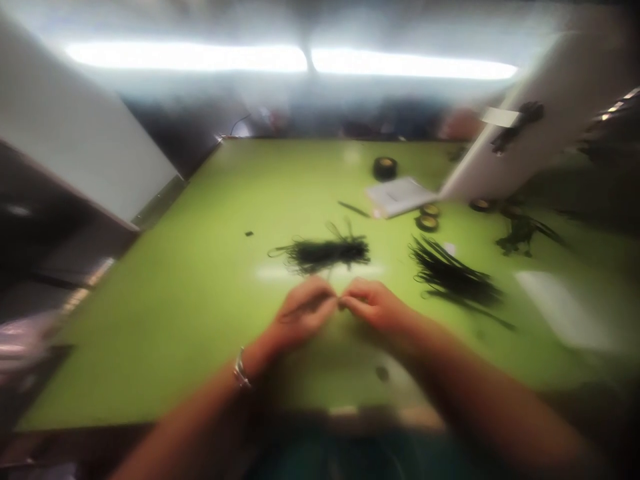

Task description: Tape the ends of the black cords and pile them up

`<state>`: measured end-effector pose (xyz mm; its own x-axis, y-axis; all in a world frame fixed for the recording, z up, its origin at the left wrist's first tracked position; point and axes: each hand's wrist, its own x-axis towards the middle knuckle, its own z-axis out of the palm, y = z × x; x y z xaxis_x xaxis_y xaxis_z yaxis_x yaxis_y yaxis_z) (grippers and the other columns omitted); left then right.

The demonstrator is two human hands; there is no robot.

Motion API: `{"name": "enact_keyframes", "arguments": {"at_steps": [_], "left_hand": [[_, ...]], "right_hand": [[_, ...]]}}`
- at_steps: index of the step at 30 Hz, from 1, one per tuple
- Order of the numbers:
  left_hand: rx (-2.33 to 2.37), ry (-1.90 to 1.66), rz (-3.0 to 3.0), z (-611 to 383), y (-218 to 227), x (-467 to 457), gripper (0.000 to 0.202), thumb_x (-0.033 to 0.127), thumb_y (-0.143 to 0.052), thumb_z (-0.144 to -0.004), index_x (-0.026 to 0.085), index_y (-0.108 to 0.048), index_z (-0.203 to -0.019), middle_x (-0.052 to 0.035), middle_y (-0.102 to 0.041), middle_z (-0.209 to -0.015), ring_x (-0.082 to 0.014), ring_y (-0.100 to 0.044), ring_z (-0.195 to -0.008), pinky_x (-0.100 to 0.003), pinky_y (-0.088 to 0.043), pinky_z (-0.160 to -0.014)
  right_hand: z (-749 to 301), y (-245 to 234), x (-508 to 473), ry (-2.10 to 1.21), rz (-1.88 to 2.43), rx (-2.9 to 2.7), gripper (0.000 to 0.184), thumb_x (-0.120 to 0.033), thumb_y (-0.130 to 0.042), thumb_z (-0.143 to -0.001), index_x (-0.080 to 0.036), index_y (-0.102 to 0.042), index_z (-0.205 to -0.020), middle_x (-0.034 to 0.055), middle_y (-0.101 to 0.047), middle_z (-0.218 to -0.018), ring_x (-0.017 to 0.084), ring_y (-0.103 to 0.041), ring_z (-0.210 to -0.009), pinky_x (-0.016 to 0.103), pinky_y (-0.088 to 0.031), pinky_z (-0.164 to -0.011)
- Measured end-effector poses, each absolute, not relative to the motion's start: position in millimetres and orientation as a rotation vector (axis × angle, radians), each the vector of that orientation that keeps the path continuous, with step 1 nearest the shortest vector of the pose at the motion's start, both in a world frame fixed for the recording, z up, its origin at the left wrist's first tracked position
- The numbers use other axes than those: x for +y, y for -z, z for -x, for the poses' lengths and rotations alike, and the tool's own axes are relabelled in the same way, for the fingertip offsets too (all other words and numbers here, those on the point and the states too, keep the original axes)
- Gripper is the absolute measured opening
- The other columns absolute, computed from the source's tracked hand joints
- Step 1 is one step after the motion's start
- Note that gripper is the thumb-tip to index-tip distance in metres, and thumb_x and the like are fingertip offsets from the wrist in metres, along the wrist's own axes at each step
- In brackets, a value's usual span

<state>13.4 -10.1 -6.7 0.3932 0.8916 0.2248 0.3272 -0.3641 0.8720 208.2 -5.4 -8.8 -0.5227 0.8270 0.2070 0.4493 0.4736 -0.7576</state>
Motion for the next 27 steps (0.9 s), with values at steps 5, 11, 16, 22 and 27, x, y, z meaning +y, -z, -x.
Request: {"name": "enact_keyframes", "arguments": {"at_steps": [5,11,16,22,27], "left_hand": [[1.025,-0.773,-1.506,-9.0,1.5,-5.9,0.018,0.034,-0.067,-0.079,0.016,-0.069,-0.084,-0.0044,-0.064,-0.080,-0.0161,-0.055,-0.072,-0.026,-0.041,-0.064],[0.881,-0.722,-1.078,-4.0,0.7,-4.8,0.018,0.030,-0.067,-0.074,0.013,-0.069,-0.080,-0.0066,-0.064,-0.073,-0.0137,-0.051,-0.062,-0.026,-0.037,-0.057],[1.000,-0.820,-1.069,-10.1,0.6,-8.5,0.028,0.040,-0.068,-0.077,0.013,-0.065,-0.069,-0.0048,-0.060,-0.067,-0.0126,-0.049,-0.059,-0.025,-0.034,-0.054],[1.106,-0.874,-1.332,-10.6,6.3,-7.3,0.020,0.032,-0.065,-0.080,0.015,-0.063,-0.070,-0.0003,-0.054,-0.064,-0.0119,-0.046,-0.059,-0.025,-0.035,-0.056],[1.020,-1.005,-1.892,-10.1,7.7,-8.0,0.011,0.021,-0.058,-0.085,0.017,-0.063,-0.076,-0.0042,-0.058,-0.079,-0.0165,-0.052,-0.075,-0.029,-0.042,-0.073]], "right_hand": [[-212.8,4.8,-4.8,-0.537,0.976,-2.167,0.018,-0.021,-0.060,-0.089,-0.019,-0.067,-0.073,-0.0010,-0.062,-0.063,0.013,-0.053,-0.069,0.028,-0.041,-0.070],[-218.8,9.3,-8.5,0.375,0.833,-2.231,0.014,-0.011,-0.058,-0.089,-0.020,-0.068,-0.091,-0.0012,-0.057,-0.059,0.016,-0.048,-0.076,0.034,-0.037,-0.083],[-217.0,16.4,-10.4,0.464,0.795,-2.187,0.023,-0.010,-0.060,-0.087,-0.024,-0.066,-0.104,-0.0014,-0.064,-0.070,0.017,-0.052,-0.083,0.035,-0.035,-0.089],[-208.0,12.6,-6.4,0.028,0.982,-2.222,0.011,-0.026,-0.060,-0.090,-0.021,-0.065,-0.082,0.0008,-0.063,-0.070,0.017,-0.051,-0.080,0.035,-0.035,-0.084],[-205.0,12.3,-8.0,-0.352,1.060,-2.343,0.014,-0.019,-0.053,-0.093,-0.018,-0.063,-0.083,0.0027,-0.065,-0.076,0.016,-0.053,-0.075,0.029,-0.037,-0.073]]}}
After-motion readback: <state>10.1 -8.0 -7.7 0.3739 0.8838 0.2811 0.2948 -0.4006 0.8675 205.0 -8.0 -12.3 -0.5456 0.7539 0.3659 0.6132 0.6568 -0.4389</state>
